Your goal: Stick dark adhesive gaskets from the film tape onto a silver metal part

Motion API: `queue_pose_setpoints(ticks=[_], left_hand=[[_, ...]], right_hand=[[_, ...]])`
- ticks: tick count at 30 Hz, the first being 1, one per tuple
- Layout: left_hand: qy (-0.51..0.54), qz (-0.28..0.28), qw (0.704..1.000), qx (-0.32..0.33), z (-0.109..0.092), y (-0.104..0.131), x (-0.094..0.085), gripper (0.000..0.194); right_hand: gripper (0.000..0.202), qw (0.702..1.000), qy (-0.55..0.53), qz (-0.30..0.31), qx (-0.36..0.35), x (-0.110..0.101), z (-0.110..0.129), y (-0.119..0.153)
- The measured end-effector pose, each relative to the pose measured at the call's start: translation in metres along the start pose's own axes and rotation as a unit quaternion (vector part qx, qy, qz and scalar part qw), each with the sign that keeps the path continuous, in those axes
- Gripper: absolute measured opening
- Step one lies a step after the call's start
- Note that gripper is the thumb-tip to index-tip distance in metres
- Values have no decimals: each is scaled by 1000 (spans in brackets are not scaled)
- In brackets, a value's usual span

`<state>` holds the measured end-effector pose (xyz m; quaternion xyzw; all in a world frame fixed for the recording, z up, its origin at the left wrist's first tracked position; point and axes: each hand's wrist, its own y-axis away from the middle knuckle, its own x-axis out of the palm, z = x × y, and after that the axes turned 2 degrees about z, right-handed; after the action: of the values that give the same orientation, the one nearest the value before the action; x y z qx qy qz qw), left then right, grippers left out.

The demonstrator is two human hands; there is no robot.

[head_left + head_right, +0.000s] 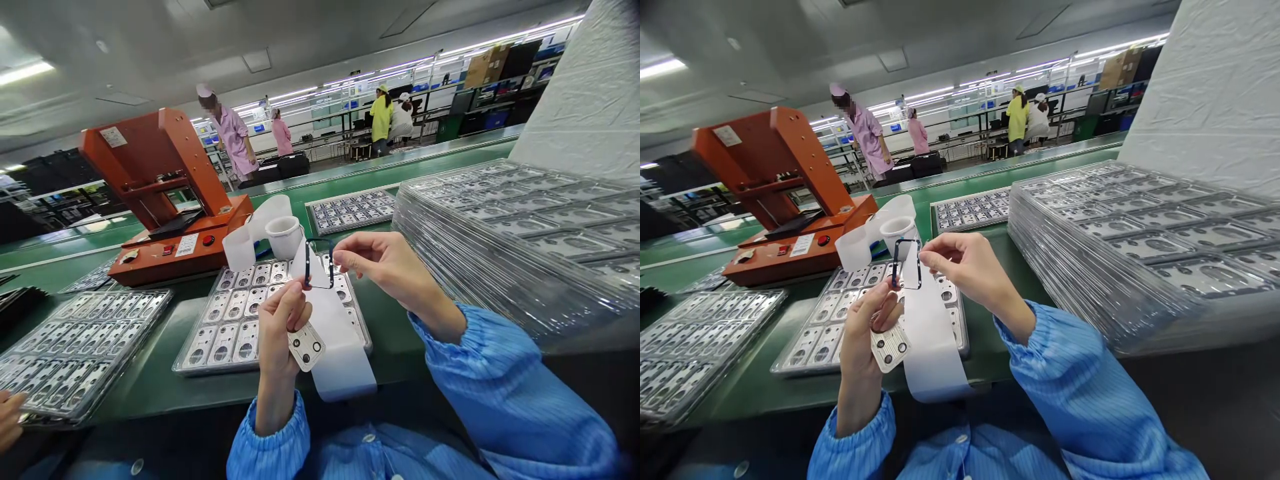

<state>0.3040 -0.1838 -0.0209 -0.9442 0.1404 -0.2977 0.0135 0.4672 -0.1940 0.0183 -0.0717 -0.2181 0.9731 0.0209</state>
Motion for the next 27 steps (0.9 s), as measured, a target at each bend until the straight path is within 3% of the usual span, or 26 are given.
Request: queue_pose_setpoints(ticks=[10,13,19,23,25,27], left_hand=[[-3,-12,1000,27,8,-1,0,15],[-6,-25,999,34,9,-1,1,17],[-8,-11,1000,-15,10,-2,3,27],[8,-6,1000,-18,13,-7,-1,28],[39,-6,999,-13,14,-8,-2,27],[63,-6,998,10,16,-8,-1,24]], right_hand=[[11,999,-18,-46,-7,2,-7,3],[9,996,-9,-80,-33,3,-8,7],[9,984,63,-125,-110,6,-6,26],[11,974,43,-176,-136,3,-10,35],[6,971,17,-204,-126,3,-16,40],[17,979,-23,-182,-90,6,-25,46]])
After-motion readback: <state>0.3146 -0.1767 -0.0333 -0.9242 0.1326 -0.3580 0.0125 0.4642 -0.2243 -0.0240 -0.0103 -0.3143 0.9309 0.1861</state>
